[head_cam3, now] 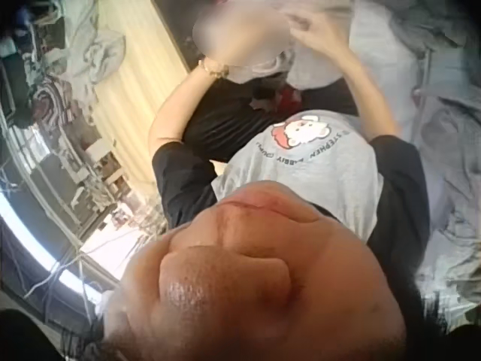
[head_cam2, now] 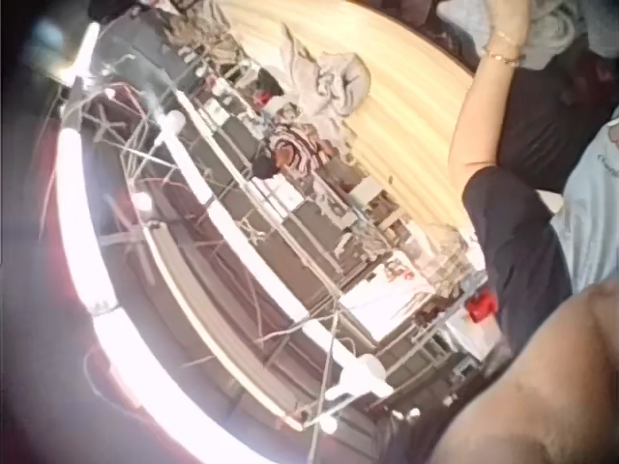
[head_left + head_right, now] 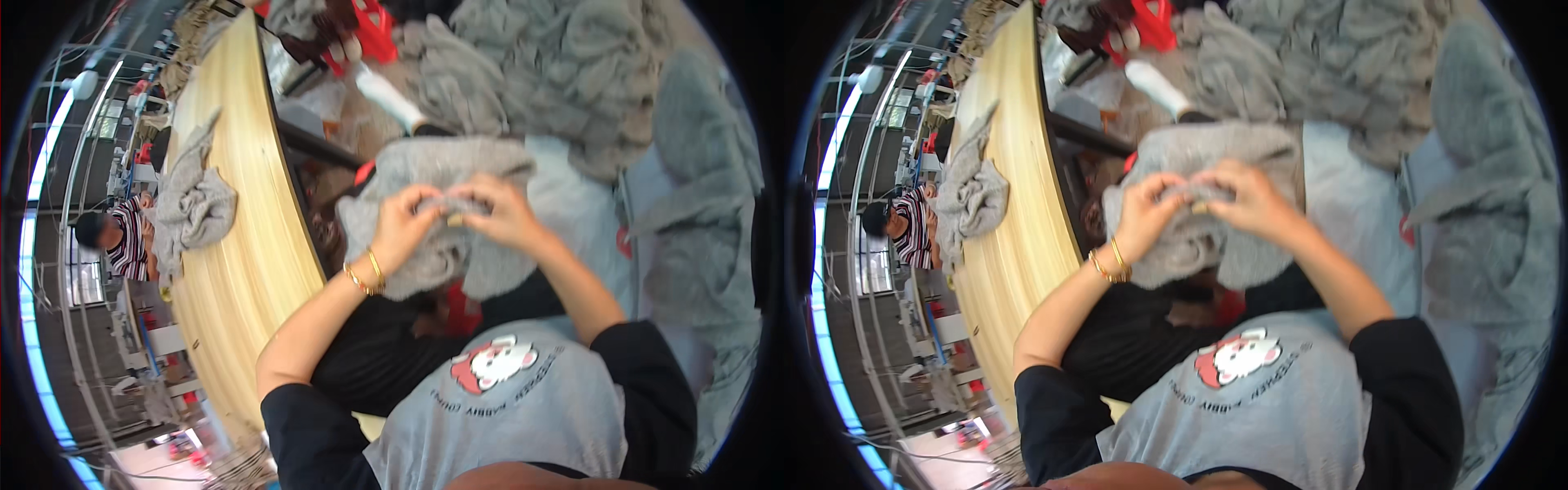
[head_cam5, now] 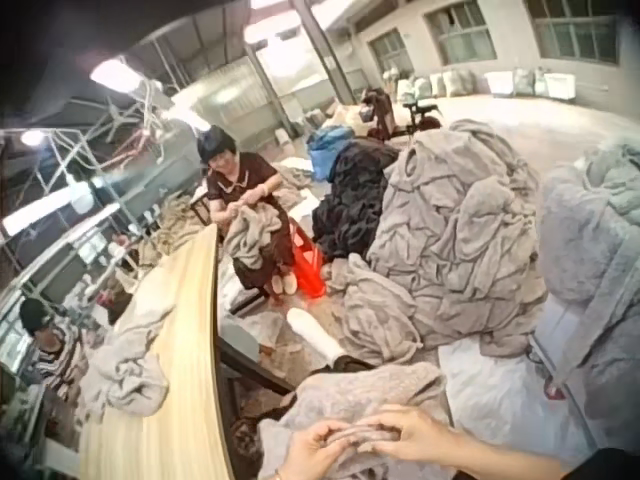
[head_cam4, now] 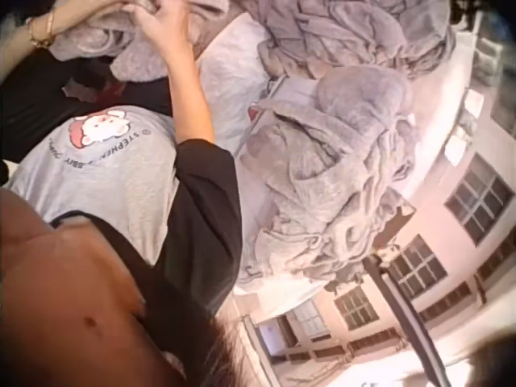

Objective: Inspecting and manipulating small components on grey garments in a factory setting.

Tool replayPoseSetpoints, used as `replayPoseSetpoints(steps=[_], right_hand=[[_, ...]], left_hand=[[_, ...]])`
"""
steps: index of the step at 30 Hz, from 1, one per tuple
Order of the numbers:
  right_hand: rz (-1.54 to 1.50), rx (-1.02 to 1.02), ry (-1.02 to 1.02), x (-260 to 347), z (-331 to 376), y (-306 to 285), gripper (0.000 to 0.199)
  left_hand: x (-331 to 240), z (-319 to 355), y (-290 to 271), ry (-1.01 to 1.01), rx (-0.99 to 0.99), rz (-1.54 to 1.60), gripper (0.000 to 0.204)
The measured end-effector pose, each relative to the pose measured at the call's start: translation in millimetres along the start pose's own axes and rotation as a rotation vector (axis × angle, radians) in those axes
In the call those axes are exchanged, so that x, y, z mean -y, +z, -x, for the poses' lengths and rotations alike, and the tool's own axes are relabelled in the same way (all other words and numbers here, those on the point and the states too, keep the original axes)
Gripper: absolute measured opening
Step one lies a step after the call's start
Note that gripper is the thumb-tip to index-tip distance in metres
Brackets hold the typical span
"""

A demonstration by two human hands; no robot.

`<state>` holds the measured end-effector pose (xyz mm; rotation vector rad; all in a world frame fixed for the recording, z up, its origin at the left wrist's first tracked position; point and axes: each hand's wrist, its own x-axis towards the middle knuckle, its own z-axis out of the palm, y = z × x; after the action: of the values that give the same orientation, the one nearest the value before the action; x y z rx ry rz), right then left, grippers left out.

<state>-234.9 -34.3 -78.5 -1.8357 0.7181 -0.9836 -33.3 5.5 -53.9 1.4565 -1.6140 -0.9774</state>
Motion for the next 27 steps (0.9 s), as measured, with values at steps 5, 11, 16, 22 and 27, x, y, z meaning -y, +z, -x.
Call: replayPoseSetpoints(steps=[5, 11, 16, 22, 27], right_hand=[[-0.066, -0.005, 0.172, -3, 4, 1, 0.027], [-0.086, 0.008, 0.19, -10, 3, 4, 0.026], [0.106, 0.042, 0.149, 20, -5, 0, 0.025], [0.108, 0.001, 0.113, 17, -9, 7, 0.02], [0.219, -0.006, 0.033, 22, -13, 7, 0.021]], left_hand=[[2, 2, 4, -0.03, 0.042, 0.148, 0.017], [2, 2, 0, -0.131, 0.119, 0.252, 0.015], [-1, 2, -2, -0.136, 0.113, 0.37, 0.022], [14, -2, 0, -0.051, 0.104, 0.312, 0.019], [0, 1, -10, 0.096, 0.018, 0.048, 0.021]])
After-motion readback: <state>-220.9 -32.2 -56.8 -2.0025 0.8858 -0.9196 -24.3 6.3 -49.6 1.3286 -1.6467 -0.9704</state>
